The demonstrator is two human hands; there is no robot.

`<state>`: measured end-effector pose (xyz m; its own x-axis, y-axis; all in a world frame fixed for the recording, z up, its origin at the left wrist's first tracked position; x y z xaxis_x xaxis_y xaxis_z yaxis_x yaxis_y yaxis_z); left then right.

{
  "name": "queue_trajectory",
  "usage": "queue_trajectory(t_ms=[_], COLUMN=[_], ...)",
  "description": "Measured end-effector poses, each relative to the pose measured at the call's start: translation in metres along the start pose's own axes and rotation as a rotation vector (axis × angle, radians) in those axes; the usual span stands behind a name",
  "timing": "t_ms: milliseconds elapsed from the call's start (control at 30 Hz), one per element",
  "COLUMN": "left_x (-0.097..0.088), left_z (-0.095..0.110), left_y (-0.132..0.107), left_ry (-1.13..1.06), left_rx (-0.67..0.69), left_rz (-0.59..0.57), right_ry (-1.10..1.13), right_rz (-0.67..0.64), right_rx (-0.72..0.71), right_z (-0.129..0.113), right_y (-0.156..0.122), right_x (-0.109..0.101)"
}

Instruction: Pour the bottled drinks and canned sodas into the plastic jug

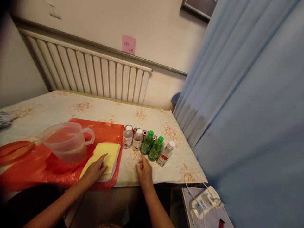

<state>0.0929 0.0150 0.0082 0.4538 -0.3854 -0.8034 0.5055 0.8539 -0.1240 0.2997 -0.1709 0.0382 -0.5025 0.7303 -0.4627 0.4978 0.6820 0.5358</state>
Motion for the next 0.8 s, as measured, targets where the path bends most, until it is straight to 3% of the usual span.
queue_trajectory(t_ms=[133, 233, 333, 500, 667, 800], left_x=[0.016, 0.025, 0.030, 0.031, 0.022, 0.011], left_z=[0.008, 0.019, 0.032, 0.046, 0.059, 0.080], left_y=[-0.005, -0.012, -0.019, -0.029, -0.036, -0.044], left_ry=[-0.065, -0.107, -0.120, -0.122, -0.172, -0.220], left_rx=[0.051, 0.082, 0.113, 0.138, 0.146, 0.185], left_rz=[-0.058, -0.100, -0.136, -0.180, -0.190, -0.222], right_ry=[-0.174, -0.280, -0.155, 0.069, 0.052, 0.053], right_rz=[0.450, 0.511, 0.392, 0.278, 0.308, 0.284], right_rx=[0.168, 0.197, 0.210, 0.295, 0.337, 0.340], right_z=[0.044, 0.069, 0.093, 0.114, 0.109, 0.087], right_y=[-0.026, -0.023, -0.004, 0.015, 0.007, -0.011], right_x=[-0.098, -0.140, -0.144, -0.125, -0.124, -0.124])
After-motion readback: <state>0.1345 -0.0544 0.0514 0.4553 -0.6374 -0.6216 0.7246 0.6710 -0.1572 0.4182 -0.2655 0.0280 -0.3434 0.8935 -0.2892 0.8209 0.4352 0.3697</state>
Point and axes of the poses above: each hand's wrist, its own y-axis towards the middle knuckle, its own x-axis out of the palm, z = x × y, the point moved 8 cm from there along y, towards the middle knuckle, and after that the axes turned 15 degrees about -x, right-handed, at the moved point
